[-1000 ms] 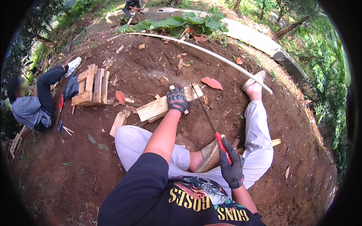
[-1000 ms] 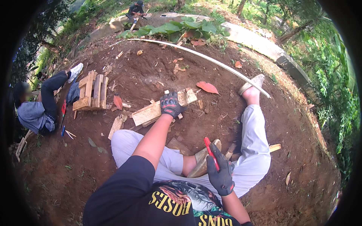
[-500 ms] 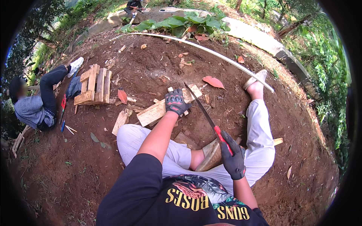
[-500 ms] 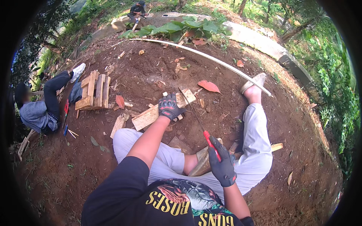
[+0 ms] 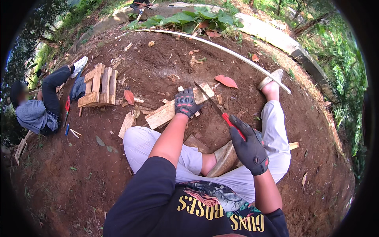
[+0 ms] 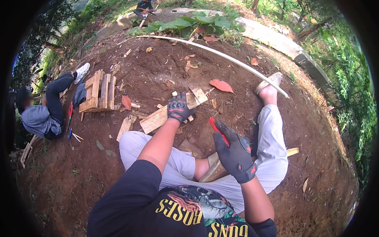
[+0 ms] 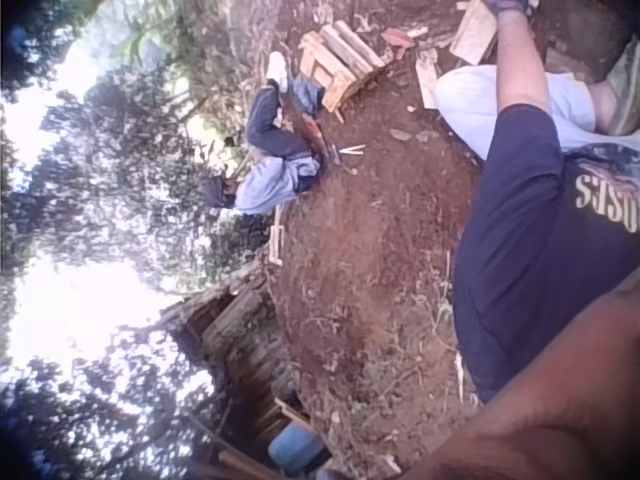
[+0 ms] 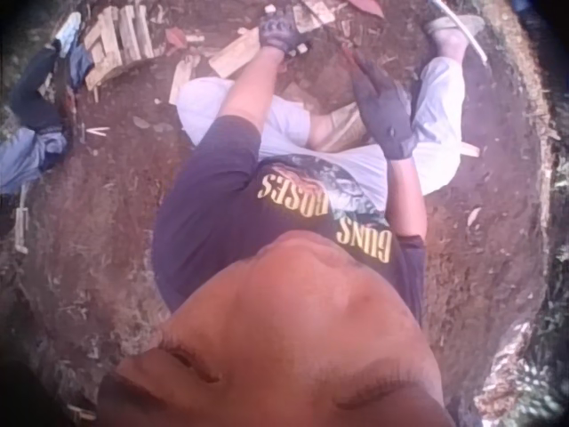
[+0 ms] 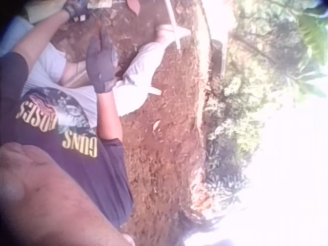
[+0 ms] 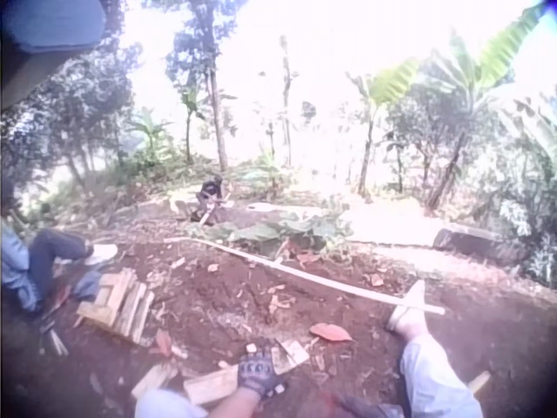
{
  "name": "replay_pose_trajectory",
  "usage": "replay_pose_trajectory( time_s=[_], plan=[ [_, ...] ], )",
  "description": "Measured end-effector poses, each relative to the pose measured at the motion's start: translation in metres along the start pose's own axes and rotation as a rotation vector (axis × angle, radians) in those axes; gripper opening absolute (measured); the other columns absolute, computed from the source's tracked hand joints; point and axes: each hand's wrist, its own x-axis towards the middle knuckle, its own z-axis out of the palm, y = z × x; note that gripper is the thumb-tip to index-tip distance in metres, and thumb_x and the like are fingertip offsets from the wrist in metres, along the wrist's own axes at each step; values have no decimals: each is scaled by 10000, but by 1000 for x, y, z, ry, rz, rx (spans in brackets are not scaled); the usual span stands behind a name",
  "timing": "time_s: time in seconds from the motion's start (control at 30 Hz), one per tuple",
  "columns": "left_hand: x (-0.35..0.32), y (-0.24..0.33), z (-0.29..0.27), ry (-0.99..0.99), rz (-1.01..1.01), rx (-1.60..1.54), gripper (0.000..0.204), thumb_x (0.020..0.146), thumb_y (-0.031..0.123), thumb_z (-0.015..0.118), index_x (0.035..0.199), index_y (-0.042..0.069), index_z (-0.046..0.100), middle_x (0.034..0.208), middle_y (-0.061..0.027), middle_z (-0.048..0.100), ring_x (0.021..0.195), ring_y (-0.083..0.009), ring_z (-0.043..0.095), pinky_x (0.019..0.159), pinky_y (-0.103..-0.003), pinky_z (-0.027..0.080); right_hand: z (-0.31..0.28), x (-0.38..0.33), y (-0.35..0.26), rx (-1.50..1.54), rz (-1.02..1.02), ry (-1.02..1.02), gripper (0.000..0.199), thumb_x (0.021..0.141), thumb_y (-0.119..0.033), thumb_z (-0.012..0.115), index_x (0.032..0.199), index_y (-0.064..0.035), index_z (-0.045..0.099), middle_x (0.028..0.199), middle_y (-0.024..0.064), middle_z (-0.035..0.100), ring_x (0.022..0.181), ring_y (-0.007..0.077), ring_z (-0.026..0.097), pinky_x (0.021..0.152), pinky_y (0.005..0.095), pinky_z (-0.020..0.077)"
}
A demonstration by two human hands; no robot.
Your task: The person sits on the ground and uses a hand saw to cut a small piece of wood. They hold the wood steady with their left hand and saw with their right hand, creating sawdust. Another person is visible in the background also working with wood.
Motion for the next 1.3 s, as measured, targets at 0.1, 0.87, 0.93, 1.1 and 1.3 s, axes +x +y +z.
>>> replay_pose_trajectory(
  time_s=[0.1, 0.87, 0.93, 1.1, 1.3],
  plan=[
    [2, 8, -4, -26, -36, -13, 1070, 801, 678, 838, 1602, 42, 523, 1494, -174, 662, 1391, -344, 631, 1197, -529, 452, -6, -23, 6, -16, -47, 59, 431, 1080, -261, 666, 1459, -63, 714, 1281, 246, 784, 1152, 401, 783, 1007, 442, 596],
    [2, -2, 0, -31, 26, -60, 1140, 788, 691, 847, 1653, 51, 469, 1612, -165, 579, 1472, -348, 570, 1251, -531, 411, 41, -22, 79, 256, 54, 152, 467, 1003, -199, 773, 1449, -69, 724, 1402, 202, 756, 1278, 378, 744, 1078, 444, 573],
    [3, -1, 2, 0, 27, -54, 1143, 788, 702, 841, 1648, 46, 473, 1612, -164, 582, 1478, -352, 567, 1252, -539, 409, 38, -23, 83, 228, 26, 141, 467, 1006, -205, 771, 1452, -72, 723, 1400, 203, 757, 1283, 375, 742, 1083, 436, 571],
    [1, 1, -1, -14, 31, -42, 1104, 809, 686, 831, 1631, 34, 487, 1571, -172, 599, 1447, -341, 585, 1239, -520, 411, 13, -45, 79, 153, 23, 68, 475, 1004, -195, 760, 1462, -73, 716, 1359, 206, 775, 1214, 350, 776, 1050, 423, 585],
    [1, 0, 4, 63, 51, -27, 1048, 810, 676, 829, 1586, 29, 549, 1521, -165, 640, 1392, -336, 626, 1194, -504, 458, -14, -66, 71, 114, 73, 22, 454, 1011, -168, 739, 1456, -80, 723, 1269, 195, 786, 1064, 318, 781, 968, 414, 593]
  ],
)
